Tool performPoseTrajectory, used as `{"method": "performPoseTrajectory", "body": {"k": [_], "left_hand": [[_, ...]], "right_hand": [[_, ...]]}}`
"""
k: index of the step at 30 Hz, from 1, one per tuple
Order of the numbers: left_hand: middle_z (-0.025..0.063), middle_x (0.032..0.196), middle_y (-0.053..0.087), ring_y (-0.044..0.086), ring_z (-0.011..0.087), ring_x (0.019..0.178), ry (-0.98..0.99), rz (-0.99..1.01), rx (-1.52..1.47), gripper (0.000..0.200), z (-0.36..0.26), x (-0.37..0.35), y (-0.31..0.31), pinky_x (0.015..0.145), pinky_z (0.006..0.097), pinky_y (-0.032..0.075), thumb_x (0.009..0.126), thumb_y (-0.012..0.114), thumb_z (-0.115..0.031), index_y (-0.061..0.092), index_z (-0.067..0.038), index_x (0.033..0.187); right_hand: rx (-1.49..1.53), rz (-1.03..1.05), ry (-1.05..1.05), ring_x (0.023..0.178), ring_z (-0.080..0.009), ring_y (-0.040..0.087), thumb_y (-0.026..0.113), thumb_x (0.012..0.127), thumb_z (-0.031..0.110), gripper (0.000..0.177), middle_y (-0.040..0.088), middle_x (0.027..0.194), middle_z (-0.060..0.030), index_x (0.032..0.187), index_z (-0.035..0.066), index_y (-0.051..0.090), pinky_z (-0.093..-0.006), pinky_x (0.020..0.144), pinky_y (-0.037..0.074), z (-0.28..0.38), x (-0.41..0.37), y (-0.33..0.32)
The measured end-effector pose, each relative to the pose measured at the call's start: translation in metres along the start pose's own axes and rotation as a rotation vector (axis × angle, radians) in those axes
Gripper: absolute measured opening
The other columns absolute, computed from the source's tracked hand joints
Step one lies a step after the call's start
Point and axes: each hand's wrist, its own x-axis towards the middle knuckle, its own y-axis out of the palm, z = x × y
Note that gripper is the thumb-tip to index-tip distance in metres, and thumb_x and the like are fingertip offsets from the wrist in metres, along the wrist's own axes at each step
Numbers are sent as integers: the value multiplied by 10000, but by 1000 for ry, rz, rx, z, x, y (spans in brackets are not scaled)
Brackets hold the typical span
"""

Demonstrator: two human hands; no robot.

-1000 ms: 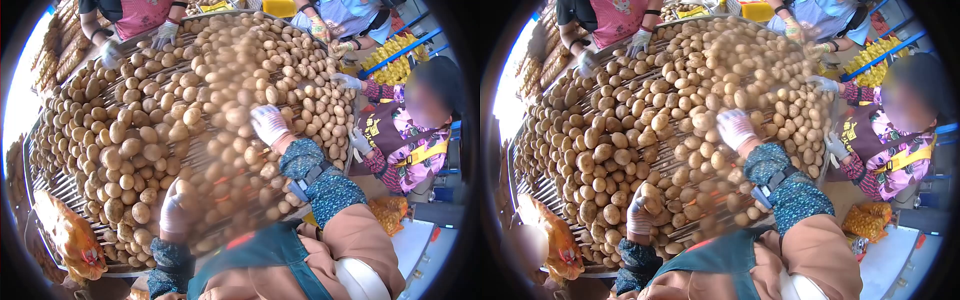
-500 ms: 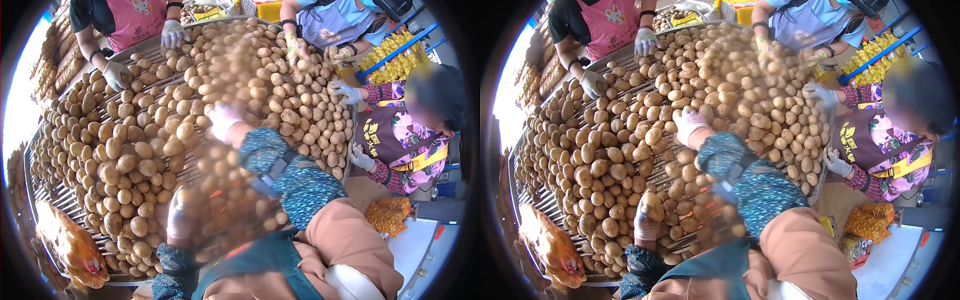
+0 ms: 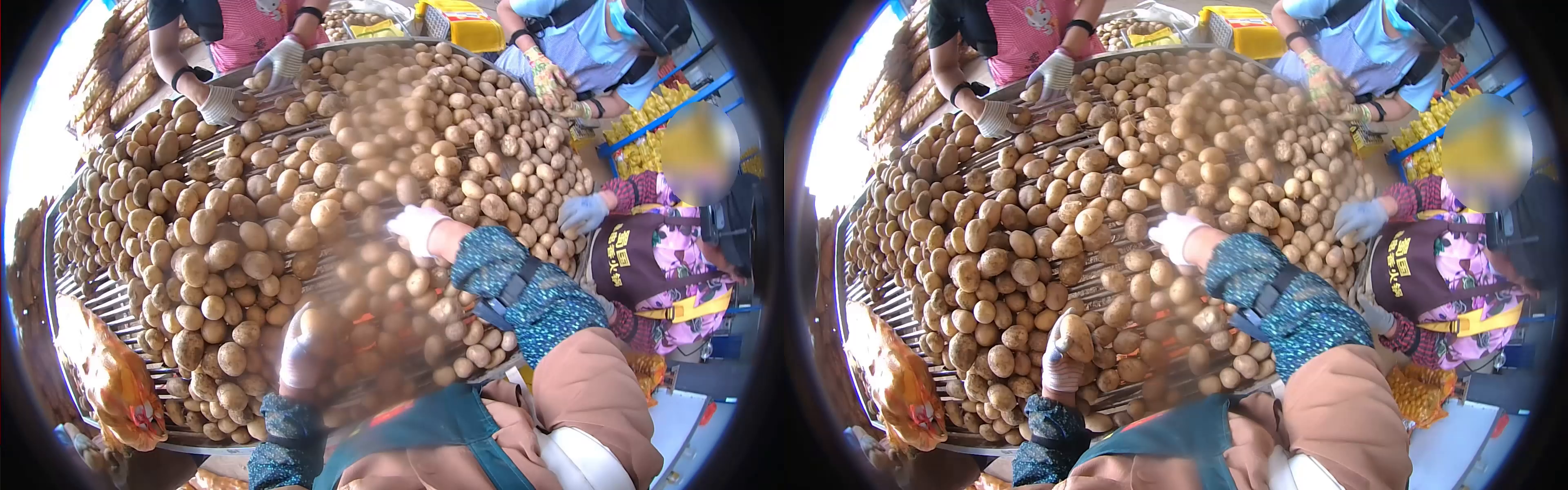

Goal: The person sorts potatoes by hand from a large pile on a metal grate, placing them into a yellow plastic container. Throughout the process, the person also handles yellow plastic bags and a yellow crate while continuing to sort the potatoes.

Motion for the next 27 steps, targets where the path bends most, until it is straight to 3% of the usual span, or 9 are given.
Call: {"method": "performPoseTrajectory", "body": {"k": [7,10,13,15,16,17,20,23,27], "left_hand": [[81,1029,643,646,201,861,-19,1,-60,265,0,4,-2,668,311,556,989,597,-248,598,-74,1189],[64,998,634,627,167,828,-14,-28,3,289,-6,0,10,651,281,531,955,629,-257,598,-73,1176],[52,968,625,609,144,778,-18,-44,39,329,-6,-1,10,645,260,513,921,665,-265,595,-63,1170],[52,961,620,599,142,743,18,-76,154,374,5,4,-2,641,256,506,899,688,-270,586,-50,1184],[54,962,613,588,136,711,28,-129,194,528,13,7,-7,631,262,498,907,687,-215,495,-13,1355],[117,1257,566,596,207,1077,-23,-252,262,823,19,7,-8,918,327,526,789,772,-186,390,6,1492],[111,1285,544,561,198,1152,122,-166,259,852,33,9,6,953,324,508,760,855,-144,418,12,1475],[183,1291,562,562,330,1159,503,-130,1241,846,48,25,-13,982,420,487,728,880,-238,469,15,1424],[241,1309,562,551,416,1176,568,-93,1529,840,49,29,-11,1009,475,467,741,855,-355,490,15,1402]], "right_hand": [[522,-245,73,1080,-275,651,804,750,257,504,681,1170,-133,1197,75,657,-351,971,525,-76,-14,11],[1767,-296,-275,1029,-154,605,699,894,125,264,656,1071,-64,1137,29,656,-293,936,534,-87,-1,-10],[2248,-358,-709,985,-199,609,637,921,123,127,649,953,-85,1016,40,651,-378,853,569,-57,19,-46],[2503,-495,-472,945,-243,633,698,865,197,209,652,929,-86,1002,46,655,-431,792,577,-41,35,-63],[2489,-513,-351,891,-235,654,736,834,255,252,656,901,-68,973,56,668,-436,776,580,-43,53,-66],[2303,-575,-22,823,-220,651,724,846,277,243,654,860,-65,973,72,688,-401,799,572,-47,83,-66],[341,-597,175,1004,-288,686,673,885,279,266,713,1130,-97,1112,143,698,-345,887,552,-23,108,-76],[192,-512,255,1023,-367,642,771,779,232,401,650,1161,-134,1149,132,654,-430,872,551,-9,113,-59],[-182,-459,307,1163,-311,601,808,756,272,496,511,1322,-62,1213,175,641,-460,888,560,-2,120,-52]]}}
